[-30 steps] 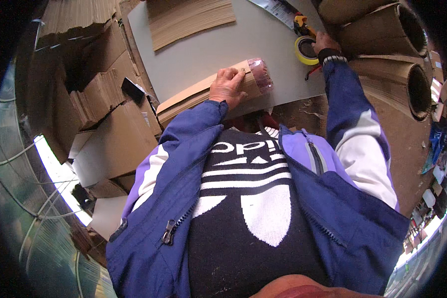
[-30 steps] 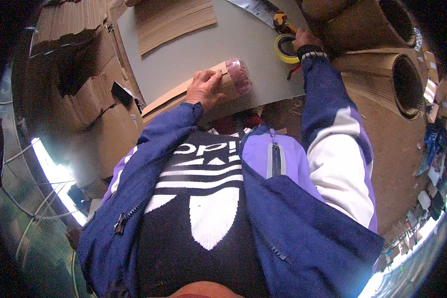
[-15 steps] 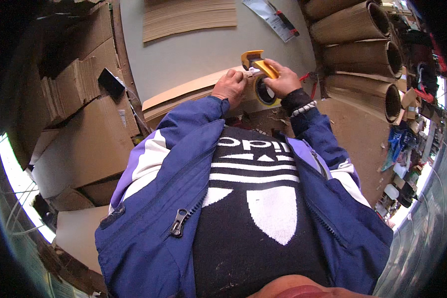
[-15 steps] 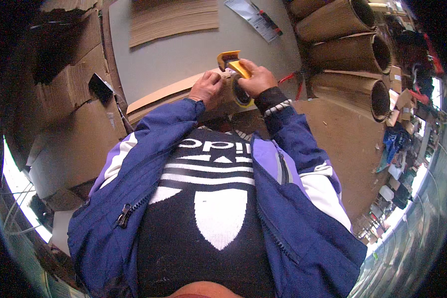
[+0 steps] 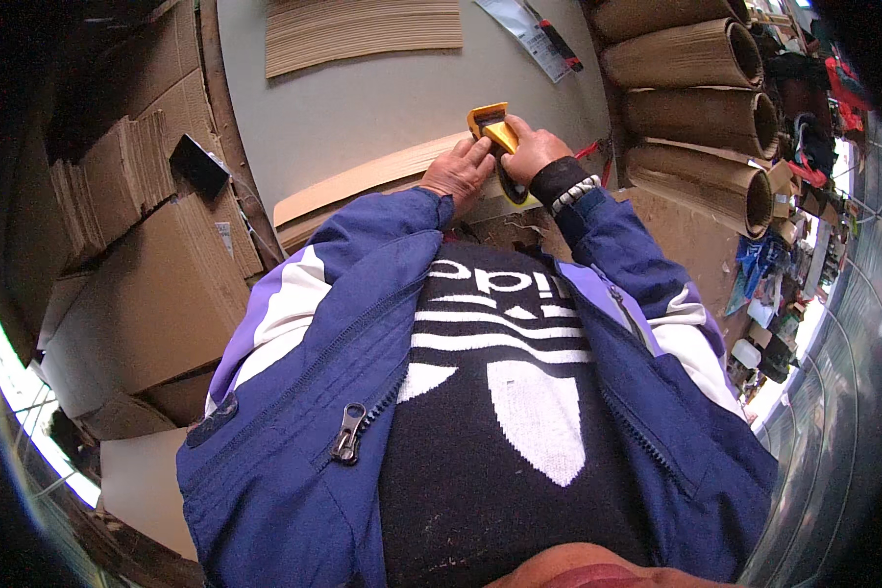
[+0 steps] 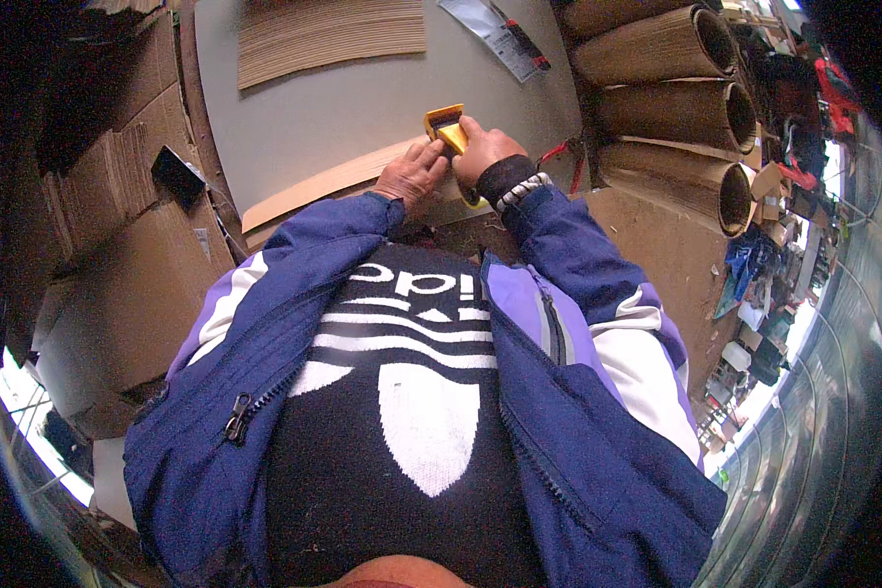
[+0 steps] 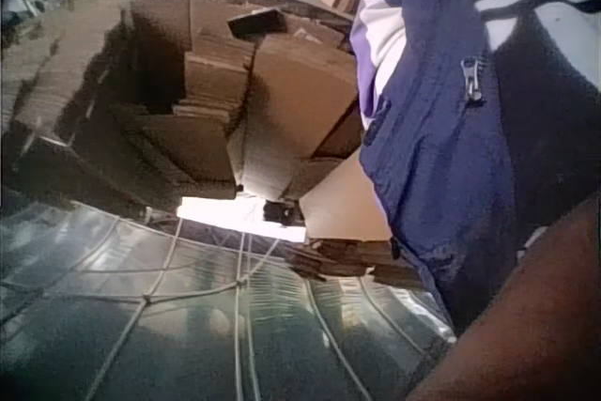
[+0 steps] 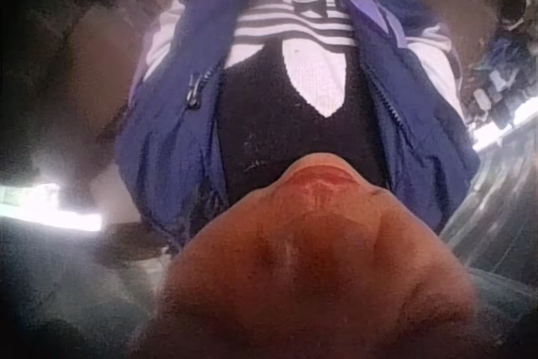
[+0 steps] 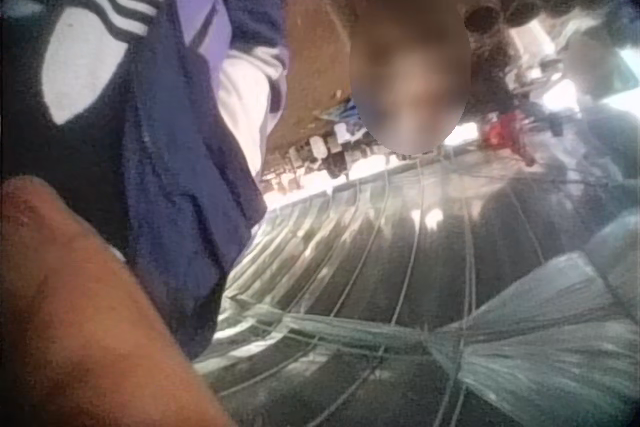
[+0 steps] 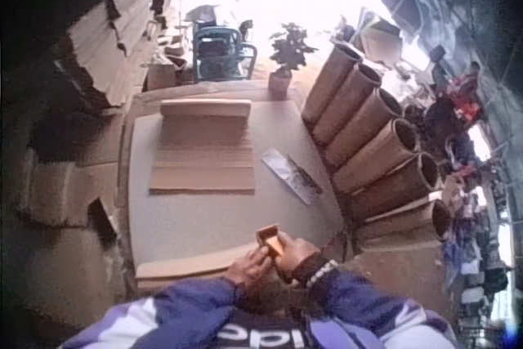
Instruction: The person selects a flat cardboard sheet, places a potted plant on it, and rolls the cardboard around the pot to form a protective sleeve. They then use a handheld tape dispenser to secure the seam of the cardboard roll.
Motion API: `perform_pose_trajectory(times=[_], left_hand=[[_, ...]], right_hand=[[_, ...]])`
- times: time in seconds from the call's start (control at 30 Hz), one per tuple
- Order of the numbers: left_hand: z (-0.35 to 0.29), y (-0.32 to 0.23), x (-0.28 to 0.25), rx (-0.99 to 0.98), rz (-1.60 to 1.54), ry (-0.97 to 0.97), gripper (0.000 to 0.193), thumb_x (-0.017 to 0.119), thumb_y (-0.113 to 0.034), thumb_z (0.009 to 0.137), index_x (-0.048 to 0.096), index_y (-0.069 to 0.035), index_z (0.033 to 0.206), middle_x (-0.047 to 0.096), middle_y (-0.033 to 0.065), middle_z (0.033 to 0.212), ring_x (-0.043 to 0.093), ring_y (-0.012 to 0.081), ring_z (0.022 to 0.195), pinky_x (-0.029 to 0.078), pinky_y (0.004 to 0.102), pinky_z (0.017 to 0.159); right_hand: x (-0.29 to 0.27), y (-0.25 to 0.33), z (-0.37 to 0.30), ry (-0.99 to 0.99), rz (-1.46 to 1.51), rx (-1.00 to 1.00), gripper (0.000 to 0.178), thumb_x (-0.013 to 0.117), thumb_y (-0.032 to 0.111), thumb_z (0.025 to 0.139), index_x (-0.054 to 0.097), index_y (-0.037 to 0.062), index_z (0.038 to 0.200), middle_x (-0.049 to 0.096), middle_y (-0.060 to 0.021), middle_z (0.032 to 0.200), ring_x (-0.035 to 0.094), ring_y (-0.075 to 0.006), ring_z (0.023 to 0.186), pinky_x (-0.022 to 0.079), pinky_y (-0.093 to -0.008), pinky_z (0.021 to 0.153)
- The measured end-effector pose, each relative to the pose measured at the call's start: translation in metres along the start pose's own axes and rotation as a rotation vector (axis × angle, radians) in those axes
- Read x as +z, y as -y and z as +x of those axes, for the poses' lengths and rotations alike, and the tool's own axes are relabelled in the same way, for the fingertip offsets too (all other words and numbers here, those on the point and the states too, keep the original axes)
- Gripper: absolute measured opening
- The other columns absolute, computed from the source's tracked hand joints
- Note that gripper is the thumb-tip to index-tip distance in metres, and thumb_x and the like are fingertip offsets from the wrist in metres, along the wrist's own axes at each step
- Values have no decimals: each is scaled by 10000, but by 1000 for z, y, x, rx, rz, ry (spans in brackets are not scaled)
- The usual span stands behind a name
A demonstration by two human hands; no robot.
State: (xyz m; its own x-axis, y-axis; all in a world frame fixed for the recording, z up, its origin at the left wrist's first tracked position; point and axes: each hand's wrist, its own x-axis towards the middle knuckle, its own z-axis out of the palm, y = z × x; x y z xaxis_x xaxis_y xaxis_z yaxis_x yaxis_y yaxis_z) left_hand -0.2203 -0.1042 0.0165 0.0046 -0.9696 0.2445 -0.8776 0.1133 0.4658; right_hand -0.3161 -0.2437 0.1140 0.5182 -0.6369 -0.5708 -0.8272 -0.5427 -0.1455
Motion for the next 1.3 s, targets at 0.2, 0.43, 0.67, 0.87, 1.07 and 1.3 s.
perform_pose_trajectory(times=[0.2, 0.43, 0.67, 0.87, 1.07, 1.3], left_hand=[[9, 7, 3, 76, 35, 28, 329, 618, -176, 722, 586, -84, 1037, 569, 99, 1129, 557, 273, 1038, 527, 358, 815], [14, 11, -8, -20, 89, 119, 371, 683, -271, 725, 599, -87, 1035, 609, 54, 1208, 577, 265, 971, 524, 363, 804], [23, 9, -24, -122, -147, 266, 606, 814, -275, 648, 535, -82, 1150, 593, 91, 1286, 548, 339, 1109, 499, 454, 868], [32, 4, -10, -127, 4, 319, 901, 810, -317, 670, 367, -88, 1420, 484, 165, 1405, 440, 353, 1307, 382, 507, 1035], [53, 10, 7, -274, 9, 529, 1068, 842, -409, 592, 321, -86, 1467, 445, 160, 1426, 453, 350, 1306, 412, 474, 1033], [70, -4, -12, -405, 18, 654, 1160, 844, -491, 502, 321, -110, 1464, 471, 157, 1382, 474, 333, 1286, 438, 422, 1045]], right_hand=[[1, -10, 28, 126, 33, -66, 647, 643, 271, 743, 499, 93, 1349, 669, -245, 1065, 658, -388, 977, 525, -442, 869], [5, -26, 12, -56, 579, -36, 653, 691, 276, 765, 518, 54, 1355, 659, -187, 1184, 665, -279, 1050, 517, -358, 893], [64, -49, -100, -134, 364, 131, 743, 713, 271, 763, 429, 315, 1449, 641, -190, 1025, 647, -369, 940, 536, -447, 835], [86, -48, -96, -244, 334, 115, 720, 722, 271, 737, 471, 331, 1408, 611, -163, 912, 649, -351, 824, 550, -437, 751], [75, -47, -113, -311, 426, 66, 706, 732, 292, 703, 521, 336, 1376, 599, -166, 886, 663, -347, 763, 558, -449, 703], [79, -78, -230, -377, 469, 18, 769, 802, 392, 663, 535, 357, 1384, 490, -90, 761, 605, -279, 607, 502, -407, 553]])
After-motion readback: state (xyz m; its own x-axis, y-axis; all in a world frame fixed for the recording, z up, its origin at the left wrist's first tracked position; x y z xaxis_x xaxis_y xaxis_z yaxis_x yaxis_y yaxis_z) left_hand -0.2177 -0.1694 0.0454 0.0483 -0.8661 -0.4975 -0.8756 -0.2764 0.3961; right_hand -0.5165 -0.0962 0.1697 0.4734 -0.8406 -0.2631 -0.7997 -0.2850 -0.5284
